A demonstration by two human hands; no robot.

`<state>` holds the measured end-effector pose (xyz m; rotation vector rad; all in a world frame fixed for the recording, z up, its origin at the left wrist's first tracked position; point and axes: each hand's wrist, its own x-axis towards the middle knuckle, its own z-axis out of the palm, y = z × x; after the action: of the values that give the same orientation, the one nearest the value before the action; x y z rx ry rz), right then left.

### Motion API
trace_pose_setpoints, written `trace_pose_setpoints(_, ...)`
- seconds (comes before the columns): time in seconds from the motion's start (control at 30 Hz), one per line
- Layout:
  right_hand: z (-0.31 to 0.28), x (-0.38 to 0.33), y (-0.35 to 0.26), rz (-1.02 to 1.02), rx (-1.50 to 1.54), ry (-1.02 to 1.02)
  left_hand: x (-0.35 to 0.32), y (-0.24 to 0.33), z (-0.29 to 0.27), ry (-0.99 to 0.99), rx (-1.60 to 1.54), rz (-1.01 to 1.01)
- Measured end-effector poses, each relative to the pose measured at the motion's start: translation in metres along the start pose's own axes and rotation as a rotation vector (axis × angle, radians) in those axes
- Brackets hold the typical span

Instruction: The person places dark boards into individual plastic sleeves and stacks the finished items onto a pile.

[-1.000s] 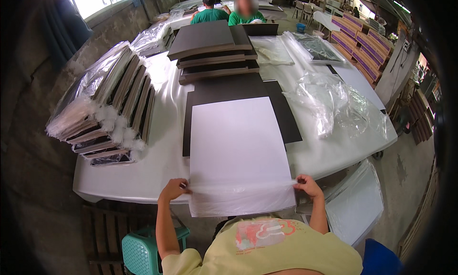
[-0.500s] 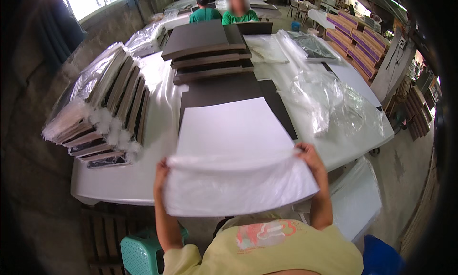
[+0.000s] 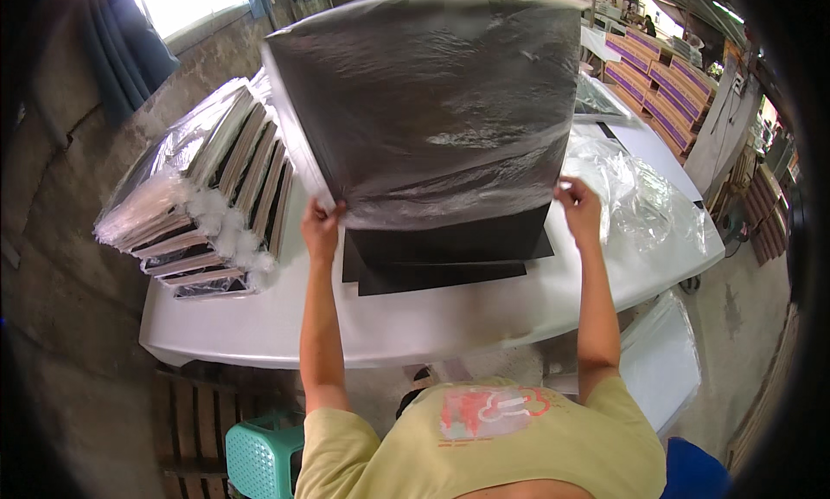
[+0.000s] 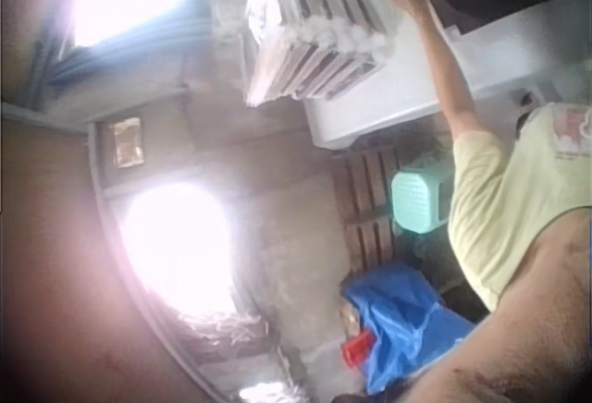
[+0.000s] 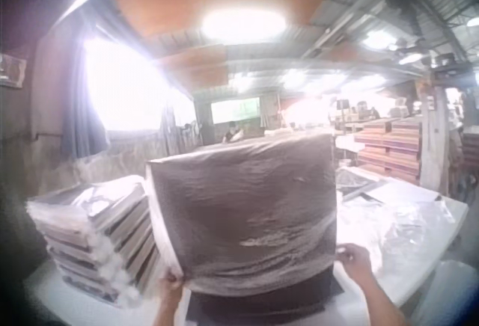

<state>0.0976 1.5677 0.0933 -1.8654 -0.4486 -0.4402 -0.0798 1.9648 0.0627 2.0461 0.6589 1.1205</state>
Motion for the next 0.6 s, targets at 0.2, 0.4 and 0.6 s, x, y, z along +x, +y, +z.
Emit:
trace_pose_setpoints(0.2, 0.027, -0.002, 0.009, 0.06, 0.456, -0.056, -0.014, 0.001, 0.024, -0.061, -0.373, 0.033)
trace_pose_setpoints(0.4, 0.038, 0.003, -0.012, 0.055, 0.493, -0.108, 0.008, 0.036, -0.008, -0.316, -0.681, -0.061)
trace_pose_setpoints(0.6, 0.021, -0.024, 0.04, 0.196, 0.399, -0.417, 0.07, 0.009, 0.019, -0.529, -1.03, -0.538)
